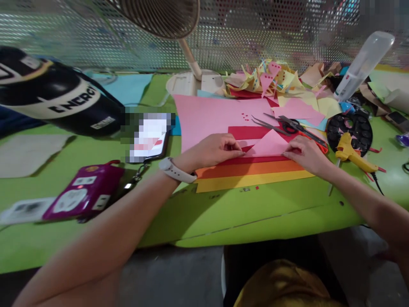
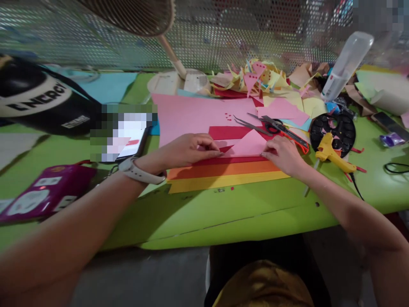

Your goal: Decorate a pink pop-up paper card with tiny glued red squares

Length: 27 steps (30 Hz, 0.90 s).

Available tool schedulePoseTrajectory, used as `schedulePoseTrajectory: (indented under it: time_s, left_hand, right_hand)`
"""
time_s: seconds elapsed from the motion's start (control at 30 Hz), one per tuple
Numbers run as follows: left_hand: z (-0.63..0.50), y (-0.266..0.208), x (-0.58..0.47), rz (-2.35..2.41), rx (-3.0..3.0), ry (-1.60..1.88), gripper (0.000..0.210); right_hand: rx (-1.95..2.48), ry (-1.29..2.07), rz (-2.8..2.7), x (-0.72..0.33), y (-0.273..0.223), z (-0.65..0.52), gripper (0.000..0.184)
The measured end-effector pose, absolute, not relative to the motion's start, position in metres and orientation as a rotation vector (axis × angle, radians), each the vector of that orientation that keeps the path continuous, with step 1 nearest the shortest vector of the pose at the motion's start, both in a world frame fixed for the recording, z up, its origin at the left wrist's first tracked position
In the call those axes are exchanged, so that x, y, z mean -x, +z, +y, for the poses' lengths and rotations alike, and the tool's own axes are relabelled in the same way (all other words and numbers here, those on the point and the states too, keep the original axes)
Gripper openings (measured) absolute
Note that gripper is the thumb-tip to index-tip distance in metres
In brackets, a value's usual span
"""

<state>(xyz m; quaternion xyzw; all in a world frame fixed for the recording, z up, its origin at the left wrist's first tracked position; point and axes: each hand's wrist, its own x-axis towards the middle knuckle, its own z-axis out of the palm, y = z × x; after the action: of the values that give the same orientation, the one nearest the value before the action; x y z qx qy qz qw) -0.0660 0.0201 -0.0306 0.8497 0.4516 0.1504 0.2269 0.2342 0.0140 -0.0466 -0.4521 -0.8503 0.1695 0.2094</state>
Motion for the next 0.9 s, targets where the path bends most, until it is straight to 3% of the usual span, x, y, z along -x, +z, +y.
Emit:
schedulePoseTrajectory:
  time_s: [0.23,0.4,0.6,0.9]
  left_hand:
    - [0.018,-0.019,0.078,1.329,-2.422,0.317,0.037]
    - [-0.008,-0.023,0.048,1.451,-2.57,0.727,0.044]
    - [-0.03,-0.056,0.011,0.995,-2.883,0.386,0.077]
    - [-0.022,-0.06,0.019,0.937,-2.877,0.227,0.073]
  right_hand:
    - [1.246,0.458,-2.347,-0.233,-0.049,0.014,0.011]
    - [1.264,0.464,-2.343,-0.233,-0.049,0.014,0.01]
    - [1.258,0.458,-2.336,-0.229,-0.047,0.011,0.011]
    - [1.34,0.476,-2.411,-0.237,-0.04,0.016,0.009]
